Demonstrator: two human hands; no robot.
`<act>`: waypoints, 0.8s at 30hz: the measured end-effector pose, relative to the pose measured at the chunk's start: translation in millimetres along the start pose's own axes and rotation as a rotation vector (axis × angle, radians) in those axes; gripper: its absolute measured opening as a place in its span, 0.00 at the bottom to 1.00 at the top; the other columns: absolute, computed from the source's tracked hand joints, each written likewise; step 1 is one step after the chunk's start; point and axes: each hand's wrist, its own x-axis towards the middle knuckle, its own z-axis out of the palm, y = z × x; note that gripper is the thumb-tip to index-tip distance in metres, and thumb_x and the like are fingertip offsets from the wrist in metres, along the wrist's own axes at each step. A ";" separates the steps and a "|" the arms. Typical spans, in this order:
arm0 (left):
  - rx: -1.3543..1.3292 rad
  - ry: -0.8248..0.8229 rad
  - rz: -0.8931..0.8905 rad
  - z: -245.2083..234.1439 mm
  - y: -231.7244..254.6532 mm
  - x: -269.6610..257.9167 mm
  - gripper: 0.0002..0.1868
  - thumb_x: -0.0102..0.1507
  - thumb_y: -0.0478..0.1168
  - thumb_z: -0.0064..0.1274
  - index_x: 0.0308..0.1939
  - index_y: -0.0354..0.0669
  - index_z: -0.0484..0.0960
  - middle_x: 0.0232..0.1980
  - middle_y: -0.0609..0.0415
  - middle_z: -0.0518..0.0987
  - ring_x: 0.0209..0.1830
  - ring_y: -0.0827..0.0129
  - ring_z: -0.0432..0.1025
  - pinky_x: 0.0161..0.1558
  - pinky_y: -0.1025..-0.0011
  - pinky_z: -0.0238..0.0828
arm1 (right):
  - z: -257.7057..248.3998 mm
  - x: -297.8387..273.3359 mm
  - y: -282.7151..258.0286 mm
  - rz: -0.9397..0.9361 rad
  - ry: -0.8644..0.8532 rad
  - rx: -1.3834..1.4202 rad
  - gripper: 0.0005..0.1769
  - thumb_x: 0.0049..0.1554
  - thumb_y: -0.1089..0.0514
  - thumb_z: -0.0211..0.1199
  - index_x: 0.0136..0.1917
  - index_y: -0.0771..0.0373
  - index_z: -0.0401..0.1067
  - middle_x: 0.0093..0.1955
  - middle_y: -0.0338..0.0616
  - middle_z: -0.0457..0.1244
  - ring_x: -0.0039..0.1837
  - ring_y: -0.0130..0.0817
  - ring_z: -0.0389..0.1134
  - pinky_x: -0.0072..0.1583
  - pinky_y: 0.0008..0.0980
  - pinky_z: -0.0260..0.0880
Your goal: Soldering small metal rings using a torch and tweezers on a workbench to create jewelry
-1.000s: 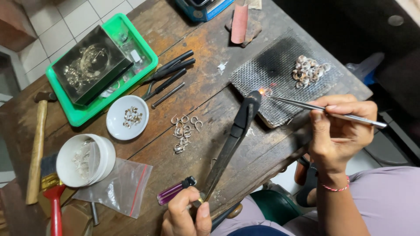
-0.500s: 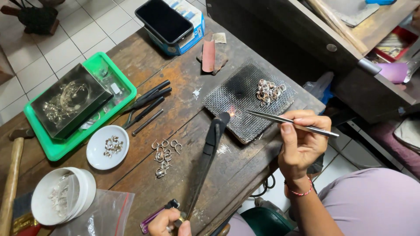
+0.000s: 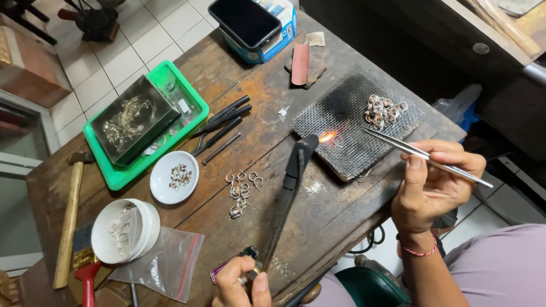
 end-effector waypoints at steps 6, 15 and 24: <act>-0.079 0.010 0.035 -4.6 -2.0 0.9 0.17 0.60 0.59 0.46 0.45 0.57 0.74 0.37 0.67 0.87 0.23 0.67 0.80 0.30 0.72 0.76 | 0.7 1.0 -0.3 -0.008 -0.003 -0.010 0.13 0.67 0.65 0.58 0.55 0.63 0.53 0.49 0.59 0.58 0.46 0.41 0.63 0.51 0.31 0.68; -0.073 -0.017 0.177 -9.8 9.7 3.6 0.14 0.62 0.57 0.45 0.44 0.59 0.74 0.33 0.70 0.84 0.17 0.68 0.69 0.24 0.72 0.68 | 0.7 -1.3 -0.5 -0.018 0.011 -0.003 0.12 0.67 0.65 0.57 0.54 0.63 0.53 0.47 0.55 0.57 0.48 0.39 0.61 0.51 0.29 0.63; 0.023 -0.012 0.193 -16.8 24.3 9.0 0.15 0.63 0.59 0.42 0.44 0.60 0.76 0.32 0.73 0.83 0.20 0.66 0.73 0.26 0.70 0.70 | -10.4 -4.0 11.0 -0.067 -0.083 0.003 0.15 0.64 0.64 0.58 0.54 0.61 0.52 0.46 0.58 0.60 0.48 0.42 0.61 0.53 0.33 0.61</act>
